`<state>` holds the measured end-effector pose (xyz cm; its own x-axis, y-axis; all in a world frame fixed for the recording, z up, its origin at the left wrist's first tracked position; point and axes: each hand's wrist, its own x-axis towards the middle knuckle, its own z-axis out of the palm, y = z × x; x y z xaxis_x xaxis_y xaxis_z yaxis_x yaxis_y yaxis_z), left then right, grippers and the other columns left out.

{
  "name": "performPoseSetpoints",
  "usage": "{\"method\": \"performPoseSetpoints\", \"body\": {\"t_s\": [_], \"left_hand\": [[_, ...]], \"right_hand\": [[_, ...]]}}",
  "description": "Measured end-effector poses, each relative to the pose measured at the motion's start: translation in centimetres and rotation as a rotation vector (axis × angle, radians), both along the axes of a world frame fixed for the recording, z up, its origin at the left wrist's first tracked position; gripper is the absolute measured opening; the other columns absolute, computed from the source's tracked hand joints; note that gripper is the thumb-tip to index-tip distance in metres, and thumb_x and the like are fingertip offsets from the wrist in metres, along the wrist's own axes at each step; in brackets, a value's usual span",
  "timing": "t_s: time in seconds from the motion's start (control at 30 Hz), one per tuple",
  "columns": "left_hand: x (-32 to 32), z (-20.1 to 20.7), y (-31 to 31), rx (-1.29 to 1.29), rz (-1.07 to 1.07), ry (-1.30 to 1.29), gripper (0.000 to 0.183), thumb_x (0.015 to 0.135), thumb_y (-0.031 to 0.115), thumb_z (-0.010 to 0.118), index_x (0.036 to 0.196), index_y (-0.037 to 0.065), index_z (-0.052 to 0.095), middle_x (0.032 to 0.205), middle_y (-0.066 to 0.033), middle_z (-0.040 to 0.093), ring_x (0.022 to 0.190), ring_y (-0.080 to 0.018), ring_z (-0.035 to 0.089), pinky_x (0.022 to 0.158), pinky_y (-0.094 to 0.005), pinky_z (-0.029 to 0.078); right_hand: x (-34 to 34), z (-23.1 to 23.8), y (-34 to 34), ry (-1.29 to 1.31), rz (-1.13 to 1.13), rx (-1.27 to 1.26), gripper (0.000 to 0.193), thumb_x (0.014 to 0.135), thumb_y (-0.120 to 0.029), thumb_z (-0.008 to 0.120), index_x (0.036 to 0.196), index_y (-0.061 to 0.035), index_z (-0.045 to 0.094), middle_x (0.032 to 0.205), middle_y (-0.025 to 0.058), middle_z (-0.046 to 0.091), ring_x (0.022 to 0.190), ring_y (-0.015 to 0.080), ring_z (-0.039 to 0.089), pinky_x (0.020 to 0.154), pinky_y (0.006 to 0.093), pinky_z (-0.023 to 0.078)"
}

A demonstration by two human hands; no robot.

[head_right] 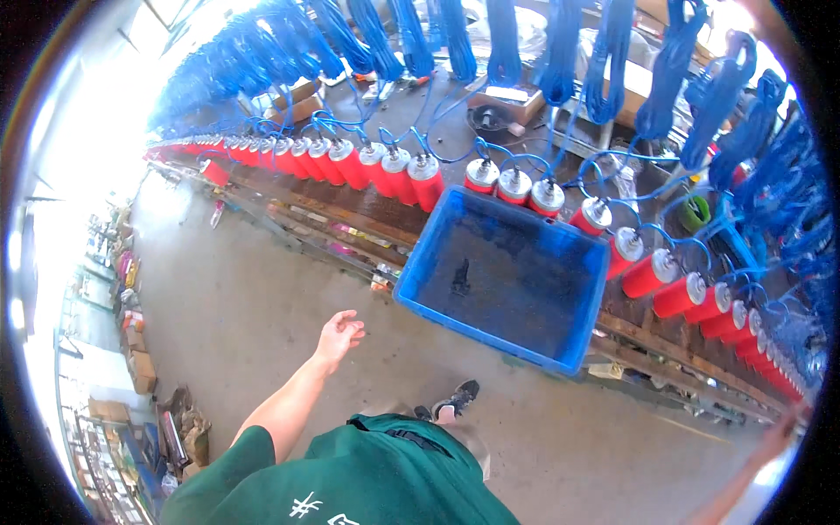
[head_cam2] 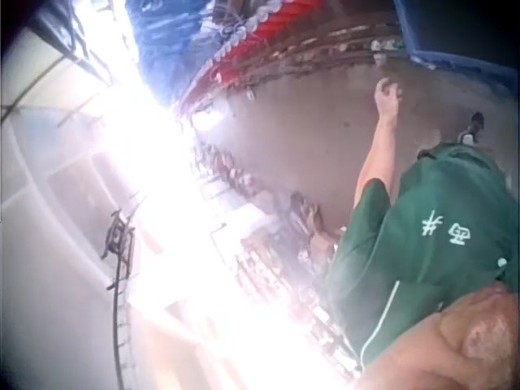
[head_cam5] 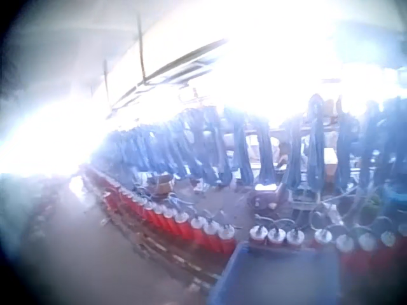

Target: The person cleans a series of red cylindrical components by dipping them into a bin of liquid and scrubbing them with a small brush before placing them back on a rack.

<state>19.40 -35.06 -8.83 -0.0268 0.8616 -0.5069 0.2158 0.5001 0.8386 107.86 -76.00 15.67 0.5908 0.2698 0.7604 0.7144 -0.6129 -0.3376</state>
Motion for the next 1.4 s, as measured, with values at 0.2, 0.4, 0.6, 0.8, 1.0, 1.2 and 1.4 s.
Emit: {"method": "performPoseSetpoints", "body": {"t_s": [0.2, 0.4, 0.6, 0.8, 1.0, 1.2, 1.4], "left_hand": [[3.5, -0.6, -3.0, -0.023, -0.103, -0.125, 0.042, 0.105, 0.018, 0.065, 0.144, 0.005, 0.058, 0.128, -0.0135, 0.072, 0.108, -0.0219, 0.072, 0.091, -0.0358, 0.059], [1.2, -3.0, -8.5, -0.037, -0.155, -0.077, 0.04, 0.103, 0.017, 0.066, 0.14, 0.005, 0.059, 0.122, -0.0106, 0.071, 0.101, -0.0225, 0.073, 0.084, -0.0378, 0.061], [-2.0, -1.9, -13.4, -0.188, 0.098, 0.078, 0.037, 0.105, 0.01, 0.058, 0.141, -0.001, 0.056, 0.12, -0.0147, 0.069, 0.096, -0.0237, 0.072, 0.078, -0.0348, 0.061], [-0.4, 0.4, -14.9, -0.254, 0.27, 0.175, 0.039, 0.105, 0.007, 0.056, 0.142, -0.003, 0.052, 0.12, -0.0151, 0.067, 0.093, -0.0224, 0.071, 0.074, -0.0325, 0.06], [1.0, 1.9, -11.2, -0.167, 0.224, 0.133, 0.043, 0.103, 0.012, 0.062, 0.143, -0.005, 0.055, 0.121, -0.0146, 0.07, 0.098, -0.0228, 0.074, 0.077, -0.0331, 0.06], [-1.6, 0.6, -1.8, -0.046, 0.181, 0.064, 0.043, 0.103, 0.013, 0.064, 0.142, -0.003, 0.058, 0.123, -0.0147, 0.073, 0.101, -0.0218, 0.074, 0.079, -0.0339, 0.061], [-7.8, 0.8, 14.3, 0.192, 0.214, 0.029, 0.039, 0.104, 0.012, 0.065, 0.142, 0.005, 0.06, 0.12, -0.0077, 0.073, 0.097, -0.0167, 0.071, 0.08, -0.0316, 0.059]], "right_hand": [[-19.0, -12.9, 14.8, 0.373, 0.098, -0.323, 0.034, 0.105, -0.04, 0.068, 0.108, -0.0068, 0.075, 0.101, 0.017, 0.076, 0.092, 0.0294, 0.071, 0.086, 0.044, 0.055], [-19.9, -20.9, 20.3, 0.626, 0.264, -0.35, 0.035, 0.103, -0.04, 0.068, 0.107, -0.0046, 0.065, 0.098, 0.0245, 0.075, 0.098, 0.0482, 0.071, 0.082, 0.0544, 0.055], [-16.0, -26.7, 24.3, 0.675, 0.141, -0.458, 0.028, 0.105, -0.037, 0.062, 0.107, -0.0085, 0.064, 0.102, 0.0218, 0.074, 0.101, 0.0462, 0.07, 0.083, 0.0568, 0.054], [-14.1, -27.7, 29.1, 0.576, 0.208, -0.74, 0.022, 0.106, -0.031, 0.06, 0.116, -0.0115, 0.061, 0.118, 0.0207, 0.068, 0.105, 0.046, 0.069, 0.087, 0.0579, 0.056], [-12.2, -30.4, 27.2, 0.523, 0.199, -0.799, 0.022, 0.104, -0.029, 0.061, 0.121, -0.0167, 0.066, 0.131, 0.0126, 0.062, 0.115, 0.0403, 0.065, 0.091, 0.0537, 0.058], [-13.0, -29.4, 24.9, 0.287, 0.182, -0.851, 0.024, 0.108, -0.025, 0.057, 0.129, -0.0137, 0.062, 0.123, 0.014, 0.063, 0.114, 0.0407, 0.063, 0.087, 0.0546, 0.057], [-17.6, -23.1, 22.7, 0.533, 0.135, -0.497, 0.041, 0.111, -0.029, 0.053, 0.139, 0.0004, 0.062, 0.131, 0.0263, 0.07, 0.122, 0.0469, 0.065, 0.102, 0.0506, 0.051]]}}
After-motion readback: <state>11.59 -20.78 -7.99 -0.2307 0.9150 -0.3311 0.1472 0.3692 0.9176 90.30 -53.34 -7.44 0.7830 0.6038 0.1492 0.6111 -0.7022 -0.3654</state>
